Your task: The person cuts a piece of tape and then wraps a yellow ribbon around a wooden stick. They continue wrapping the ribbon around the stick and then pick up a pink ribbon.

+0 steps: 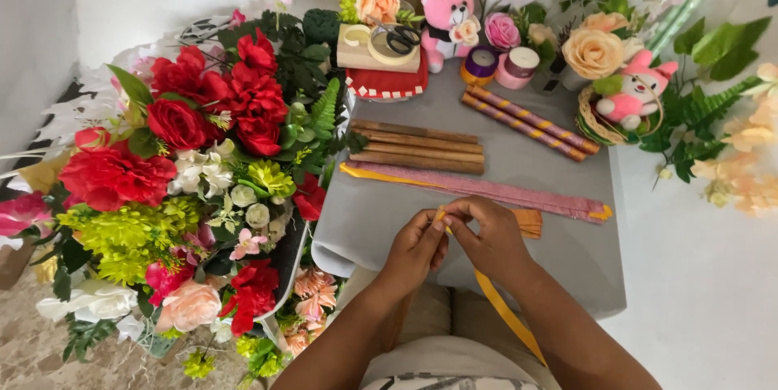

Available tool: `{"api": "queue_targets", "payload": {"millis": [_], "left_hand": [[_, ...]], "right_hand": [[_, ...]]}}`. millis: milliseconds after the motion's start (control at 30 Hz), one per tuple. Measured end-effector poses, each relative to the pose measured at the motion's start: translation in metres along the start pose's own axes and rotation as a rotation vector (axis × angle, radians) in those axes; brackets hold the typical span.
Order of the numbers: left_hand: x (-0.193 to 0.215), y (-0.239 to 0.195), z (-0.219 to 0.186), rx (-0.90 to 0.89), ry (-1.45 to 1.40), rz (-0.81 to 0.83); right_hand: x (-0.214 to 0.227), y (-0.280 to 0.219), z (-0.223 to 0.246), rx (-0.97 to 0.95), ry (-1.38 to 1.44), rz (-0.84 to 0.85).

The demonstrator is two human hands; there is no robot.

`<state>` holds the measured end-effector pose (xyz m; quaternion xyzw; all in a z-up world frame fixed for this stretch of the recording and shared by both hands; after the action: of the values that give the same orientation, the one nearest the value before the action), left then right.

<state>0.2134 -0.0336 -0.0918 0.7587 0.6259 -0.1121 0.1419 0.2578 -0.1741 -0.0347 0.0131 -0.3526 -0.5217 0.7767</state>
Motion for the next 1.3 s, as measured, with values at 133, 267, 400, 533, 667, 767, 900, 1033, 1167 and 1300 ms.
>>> {"api": "queue_targets", "payload": {"millis": [133, 267, 400, 533, 667, 767, 900, 1033, 1167, 1300], "left_hand": [[0.017, 0.026, 0.021, 0.043, -0.168, -0.197], [0.046, 0.053, 0.057, 0.028, -0.201, -0.233], [0.054, 0.055, 0.075, 0.025, -0.173, -0.215], [0.050, 0.047, 0.048, 0.094, -0.093, -0.204], [0.048, 0.040, 0.030, 0.151, -0.085, -0.167], [0.051, 0.041, 0.036, 0.152, -0.116, -0.173], [0.057, 0.046, 0.055, 0.119, -0.146, -0.151], [0.059, 0.047, 0.079, -0.010, -0.232, -0.165], [0.056, 0.046, 0.069, -0.033, -0.214, -0.187], [0.057, 0.048, 0.070, -0.030, -0.182, -0.167]], "right_hand": [[-0.014, 0.034, -0.038, -0.160, -0.059, 0.130], [-0.021, 0.099, -0.091, -0.126, -0.252, 0.123], [-0.029, 0.163, -0.147, -0.194, -0.289, 0.125], [-0.034, 0.214, -0.165, -0.192, -0.327, 0.103], [-0.044, 0.245, -0.178, -0.128, -0.376, 0.101], [-0.056, 0.254, -0.193, -0.211, -0.416, 0.135], [-0.059, 0.254, -0.188, -0.183, -0.407, 0.113], [-0.061, 0.245, -0.191, -0.200, -0.332, 0.080], [-0.050, 0.229, -0.189, -0.316, -0.132, 0.107], [-0.018, 0.166, -0.086, -0.135, 0.085, 0.407]]}}
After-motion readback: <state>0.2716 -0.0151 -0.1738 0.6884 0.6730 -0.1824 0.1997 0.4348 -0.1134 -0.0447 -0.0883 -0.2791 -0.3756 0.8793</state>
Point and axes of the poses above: each hand's wrist, its own y-axis towards the middle knuckle, its own x-axis out of the back of the hand, z = x × y, the point moved 2 cm from there along y, towards the middle knuckle, and after that the axes turned 8 degrees about z, right-handed, at the moved point
